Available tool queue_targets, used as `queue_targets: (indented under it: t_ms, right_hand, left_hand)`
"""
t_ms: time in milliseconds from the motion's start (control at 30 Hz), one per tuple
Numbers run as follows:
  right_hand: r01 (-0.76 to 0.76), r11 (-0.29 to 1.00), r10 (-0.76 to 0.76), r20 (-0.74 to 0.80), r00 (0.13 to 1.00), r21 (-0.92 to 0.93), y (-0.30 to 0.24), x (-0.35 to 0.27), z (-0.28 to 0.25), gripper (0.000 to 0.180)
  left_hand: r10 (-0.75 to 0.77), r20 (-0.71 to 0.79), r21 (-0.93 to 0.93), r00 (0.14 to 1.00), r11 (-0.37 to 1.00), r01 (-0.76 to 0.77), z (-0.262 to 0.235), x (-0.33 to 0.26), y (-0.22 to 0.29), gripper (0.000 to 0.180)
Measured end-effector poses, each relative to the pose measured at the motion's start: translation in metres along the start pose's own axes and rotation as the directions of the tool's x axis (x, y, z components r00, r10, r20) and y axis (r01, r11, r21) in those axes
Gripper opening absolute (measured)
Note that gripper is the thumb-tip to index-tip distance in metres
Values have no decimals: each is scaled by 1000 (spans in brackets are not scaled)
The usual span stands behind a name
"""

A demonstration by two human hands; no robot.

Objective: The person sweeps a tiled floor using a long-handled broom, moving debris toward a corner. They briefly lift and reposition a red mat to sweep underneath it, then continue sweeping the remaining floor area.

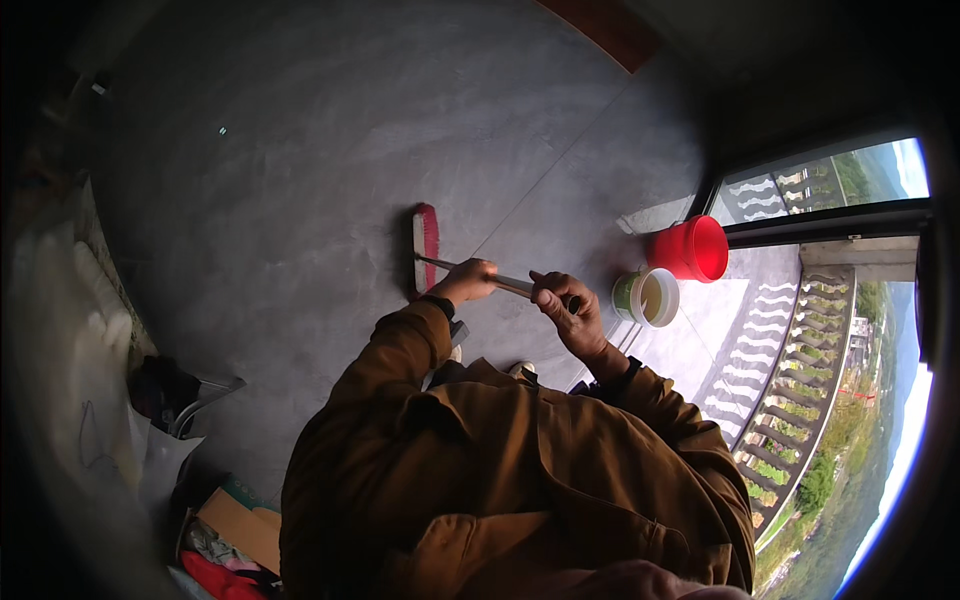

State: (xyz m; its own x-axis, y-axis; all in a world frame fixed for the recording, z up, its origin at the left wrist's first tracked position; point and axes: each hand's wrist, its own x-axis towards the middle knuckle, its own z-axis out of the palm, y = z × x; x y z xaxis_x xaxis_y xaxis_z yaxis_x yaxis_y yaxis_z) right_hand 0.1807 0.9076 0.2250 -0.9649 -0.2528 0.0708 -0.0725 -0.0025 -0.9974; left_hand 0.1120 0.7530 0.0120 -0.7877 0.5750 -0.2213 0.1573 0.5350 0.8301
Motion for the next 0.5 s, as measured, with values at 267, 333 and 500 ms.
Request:
queue_targets:
  t_ms: [267, 333, 500]
  right_hand:
    - [80, 996, -79, 27, 996, -34, -42, -18, -34, 21]
    - [118, 987, -111, 71, 991, -105, -70, -27, -49, 20]
    - [185, 945, -194, -7, 981, -270, -119, -41, -90, 22]
  left_hand:
    - [227, -311, 94, 923, 974, -208, -26, 29, 43, 21]
    - [390, -292, 100, 873, 920, -378, -20, 42, 72, 24]
    - [605, -143, -81, 783, 781, -619, 28, 99, 153, 18]
